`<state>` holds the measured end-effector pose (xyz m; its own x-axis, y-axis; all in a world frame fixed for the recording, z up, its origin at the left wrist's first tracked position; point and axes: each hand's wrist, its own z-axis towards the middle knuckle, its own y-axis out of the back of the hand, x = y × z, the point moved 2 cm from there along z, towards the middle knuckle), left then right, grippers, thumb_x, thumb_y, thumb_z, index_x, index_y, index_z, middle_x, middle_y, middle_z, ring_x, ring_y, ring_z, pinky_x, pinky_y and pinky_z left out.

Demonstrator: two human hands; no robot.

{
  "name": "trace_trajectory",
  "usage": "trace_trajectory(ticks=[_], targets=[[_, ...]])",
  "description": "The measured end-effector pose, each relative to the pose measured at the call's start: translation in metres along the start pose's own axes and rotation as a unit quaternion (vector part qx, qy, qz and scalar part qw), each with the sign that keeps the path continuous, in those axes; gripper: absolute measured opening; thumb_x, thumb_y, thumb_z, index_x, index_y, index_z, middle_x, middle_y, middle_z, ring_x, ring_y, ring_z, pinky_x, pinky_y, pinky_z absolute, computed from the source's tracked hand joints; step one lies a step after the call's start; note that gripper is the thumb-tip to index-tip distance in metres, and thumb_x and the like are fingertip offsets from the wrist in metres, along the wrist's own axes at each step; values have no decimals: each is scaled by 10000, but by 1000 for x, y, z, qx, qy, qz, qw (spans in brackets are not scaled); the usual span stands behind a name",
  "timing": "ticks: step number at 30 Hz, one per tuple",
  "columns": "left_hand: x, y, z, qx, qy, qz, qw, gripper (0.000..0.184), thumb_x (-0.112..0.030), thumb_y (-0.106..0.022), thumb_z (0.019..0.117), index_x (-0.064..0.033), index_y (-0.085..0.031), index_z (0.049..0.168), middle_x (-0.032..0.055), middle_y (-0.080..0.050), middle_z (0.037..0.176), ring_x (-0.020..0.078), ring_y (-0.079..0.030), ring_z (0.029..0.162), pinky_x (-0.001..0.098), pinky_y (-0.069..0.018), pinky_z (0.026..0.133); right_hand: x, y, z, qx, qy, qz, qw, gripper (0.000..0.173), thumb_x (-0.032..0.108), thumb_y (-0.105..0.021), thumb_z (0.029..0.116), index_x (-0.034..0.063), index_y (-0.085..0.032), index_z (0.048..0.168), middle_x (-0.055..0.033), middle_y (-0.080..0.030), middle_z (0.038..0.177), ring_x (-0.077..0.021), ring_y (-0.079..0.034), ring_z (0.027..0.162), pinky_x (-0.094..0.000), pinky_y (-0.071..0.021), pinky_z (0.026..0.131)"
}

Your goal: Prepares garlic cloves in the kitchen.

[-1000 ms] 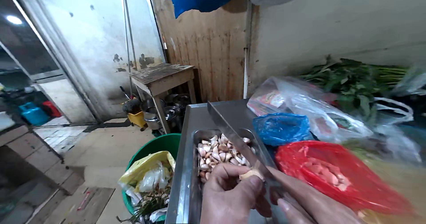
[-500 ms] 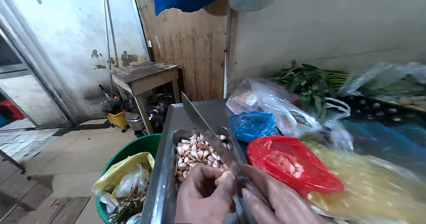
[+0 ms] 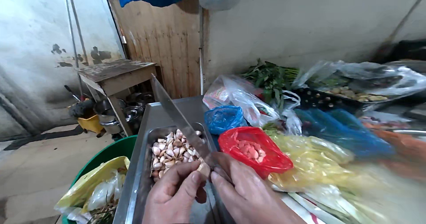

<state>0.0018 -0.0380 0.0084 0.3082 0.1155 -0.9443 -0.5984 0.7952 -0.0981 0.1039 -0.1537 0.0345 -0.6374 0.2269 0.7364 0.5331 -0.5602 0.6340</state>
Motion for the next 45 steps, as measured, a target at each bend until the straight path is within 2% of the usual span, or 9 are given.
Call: trace_trajectory(ticks=[4, 10, 15, 19, 22, 30, 36, 40, 45], targets=[[1, 4, 4, 0, -28, 48, 998, 168, -9, -542, 1016, 20, -656, 1136, -24, -733, 904, 73, -709, 727, 275, -628, 686, 0, 4, 4, 41, -14, 36, 998, 357, 157, -462, 1020, 25, -603, 1320, -170, -686, 1097, -266, -674, 990, -465, -538, 868], [7, 1, 11, -15, 7, 13, 1000, 101, 5, -498, 1030, -58, -548, 1091, -48, -686, 890, 72, -687, 665, 260, -622, 613, -3, 8, 4, 104, -60, 174, 977, 288, 129, -464, 1011, 43, -588, 1257, -45, -636, 870, -95, -558, 625, -281, -481, 583], [10, 4, 8, 43, -8, 24, 999, 315, -152, -376, 1101, 21, -611, 1220, 7, -711, 967, 102, -701, 776, 303, -622, 712, -4, 5, 4, 81, -74, 220, 969, 257, 132, -484, 989, 68, -592, 1214, 23, -617, 804, -37, -555, 567, -220, -486, 520], [11, 4, 7, 54, -33, 101, 993, 327, -187, -635, 997, 22, -646, 1248, 50, -669, 1126, 74, -679, 937, 253, -602, 807, -5, 2, 4, 74, -68, 216, 971, 230, 137, -495, 977, 99, -605, 1175, 40, -607, 792, -30, -571, 569, -217, -505, 514], [16, 8, 11, 18, -58, 116, 991, 223, -186, -649, 995, -40, -733, 1141, 29, -663, 1078, 70, -674, 885, 230, -605, 764, -9, 0, 5, 86, -71, 215, 970, 241, 159, -491, 970, 117, -601, 1180, 50, -624, 809, -22, -552, 557, -204, -483, 505], [10, 30, 28, -55, 97, -121, 986, 243, -111, -483, 1047, 4, -693, 1093, 94, -705, 899, 150, -688, 744, 294, -604, 696, -27, 10, 7, -15, -59, 223, 973, 168, 196, -500, 944, 155, -648, 1011, 90, -619, 701, -22, -569, 516, -208, -493, 452], [10, 26, 26, -31, 127, -167, 977, 213, -61, -507, 1020, 11, -685, 1112, 110, -715, 878, 162, -696, 708, 301, -610, 669, -21, 6, 0, 84, 3, 108, 991, 261, 198, -486, 1010, 76, -695, 1107, 16, -626, 793, -37, -541, 585, -239, -474, 542], [8, 18, 23, -24, 141, -172, 975, 201, -52, -512, 1025, 26, -691, 1073, 106, -716, 846, 165, -699, 695, 302, -615, 660, -18, 1, -2, 45, 54, 70, 995, 339, 169, -468, 1013, 78, -640, 1291, -36, -687, 918, -84, -603, 682, -285, -519, 623], [7, 11, 19, -14, 135, -165, 977, 197, -21, -513, 1020, 6, -706, 988, 89, -727, 826, 141, -699, 663, 284, -615, 637, -13, -3, -4, 15, 95, -14, 995, 415, 147, -465, 1017, 74, -606, 1400, -124, -708, 1139, -205, -686, 966, -384, -560, 840]])
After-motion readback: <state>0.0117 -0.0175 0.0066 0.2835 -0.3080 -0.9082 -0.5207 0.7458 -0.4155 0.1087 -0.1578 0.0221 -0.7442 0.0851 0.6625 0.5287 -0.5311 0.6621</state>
